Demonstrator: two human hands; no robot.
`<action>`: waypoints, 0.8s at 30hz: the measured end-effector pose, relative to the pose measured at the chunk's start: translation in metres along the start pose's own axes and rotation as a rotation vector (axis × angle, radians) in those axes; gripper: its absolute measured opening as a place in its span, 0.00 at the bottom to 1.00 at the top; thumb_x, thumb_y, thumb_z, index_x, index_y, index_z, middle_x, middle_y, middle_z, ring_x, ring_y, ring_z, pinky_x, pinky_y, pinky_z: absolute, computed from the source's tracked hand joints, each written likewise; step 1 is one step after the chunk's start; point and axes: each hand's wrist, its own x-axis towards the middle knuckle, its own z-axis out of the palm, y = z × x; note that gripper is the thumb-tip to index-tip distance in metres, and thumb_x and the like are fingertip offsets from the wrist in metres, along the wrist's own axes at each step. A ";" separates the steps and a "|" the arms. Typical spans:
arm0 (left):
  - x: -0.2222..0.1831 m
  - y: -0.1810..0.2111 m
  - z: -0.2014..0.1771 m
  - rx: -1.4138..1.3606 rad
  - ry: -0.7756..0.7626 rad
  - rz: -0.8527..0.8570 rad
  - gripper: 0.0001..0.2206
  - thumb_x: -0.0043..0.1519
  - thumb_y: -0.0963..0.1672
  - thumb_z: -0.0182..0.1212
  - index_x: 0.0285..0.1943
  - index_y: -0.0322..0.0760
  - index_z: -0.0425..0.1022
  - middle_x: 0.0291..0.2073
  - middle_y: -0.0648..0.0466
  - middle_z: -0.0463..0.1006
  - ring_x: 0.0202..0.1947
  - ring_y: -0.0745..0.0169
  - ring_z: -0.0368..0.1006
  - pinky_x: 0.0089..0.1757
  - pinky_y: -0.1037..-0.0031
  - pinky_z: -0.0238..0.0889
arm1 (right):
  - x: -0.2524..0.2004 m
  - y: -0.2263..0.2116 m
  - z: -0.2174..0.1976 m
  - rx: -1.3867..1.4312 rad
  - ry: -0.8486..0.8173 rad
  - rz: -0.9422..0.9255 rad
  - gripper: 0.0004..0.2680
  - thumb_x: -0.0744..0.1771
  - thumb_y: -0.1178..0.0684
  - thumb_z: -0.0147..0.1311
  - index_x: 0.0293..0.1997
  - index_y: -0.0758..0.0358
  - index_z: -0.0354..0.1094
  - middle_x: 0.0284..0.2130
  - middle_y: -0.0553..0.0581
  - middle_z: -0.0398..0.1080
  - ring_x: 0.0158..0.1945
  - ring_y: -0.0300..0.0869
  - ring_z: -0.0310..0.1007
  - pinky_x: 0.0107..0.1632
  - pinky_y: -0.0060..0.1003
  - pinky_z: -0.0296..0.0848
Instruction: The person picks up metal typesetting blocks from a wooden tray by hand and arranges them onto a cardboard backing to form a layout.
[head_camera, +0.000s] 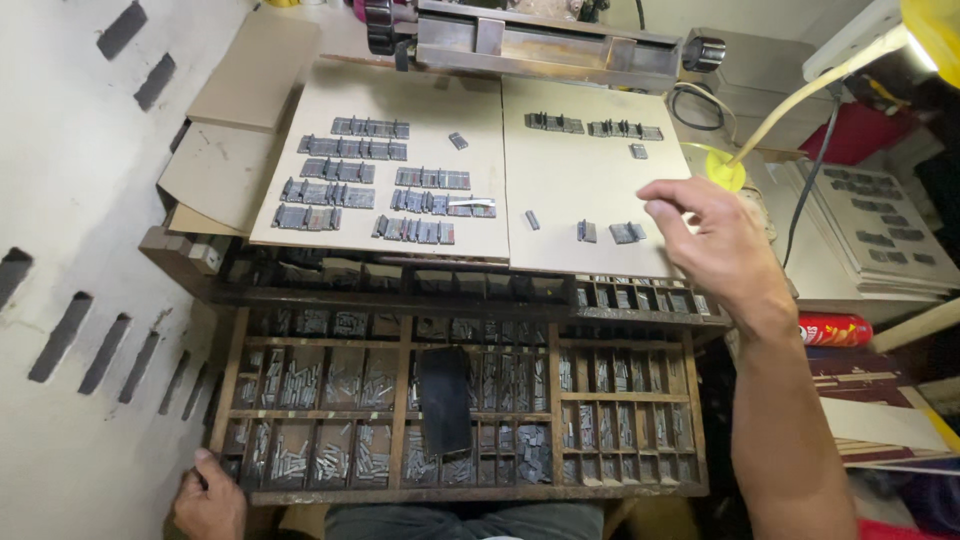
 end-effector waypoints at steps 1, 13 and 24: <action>0.002 -0.010 0.002 0.001 -0.006 0.001 0.36 0.86 0.57 0.48 0.34 0.25 0.81 0.27 0.36 0.78 0.29 0.36 0.71 0.36 0.52 0.60 | 0.000 0.010 0.002 -0.003 0.000 0.005 0.11 0.70 0.52 0.46 0.58 0.58 0.71 0.55 0.57 0.74 0.55 0.42 0.72 0.57 0.46 0.71; 0.011 -0.030 0.025 0.055 0.160 0.206 0.33 0.92 0.50 0.53 0.31 0.25 0.77 0.19 0.39 0.70 0.24 0.46 0.62 0.33 0.55 0.55 | -0.003 0.024 -0.001 -0.040 -0.116 -0.080 0.20 0.68 0.51 0.46 0.71 0.51 0.60 0.58 0.46 0.74 0.52 0.43 0.67 0.49 0.43 0.65; 0.000 -0.011 0.007 0.105 0.063 0.077 0.35 0.90 0.56 0.46 0.38 0.25 0.82 0.27 0.31 0.77 0.31 0.31 0.72 0.37 0.50 0.61 | -0.015 0.003 0.003 0.313 -0.010 -0.013 0.14 0.68 0.59 0.56 0.61 0.63 0.70 0.41 0.56 0.77 0.37 0.37 0.75 0.37 0.28 0.81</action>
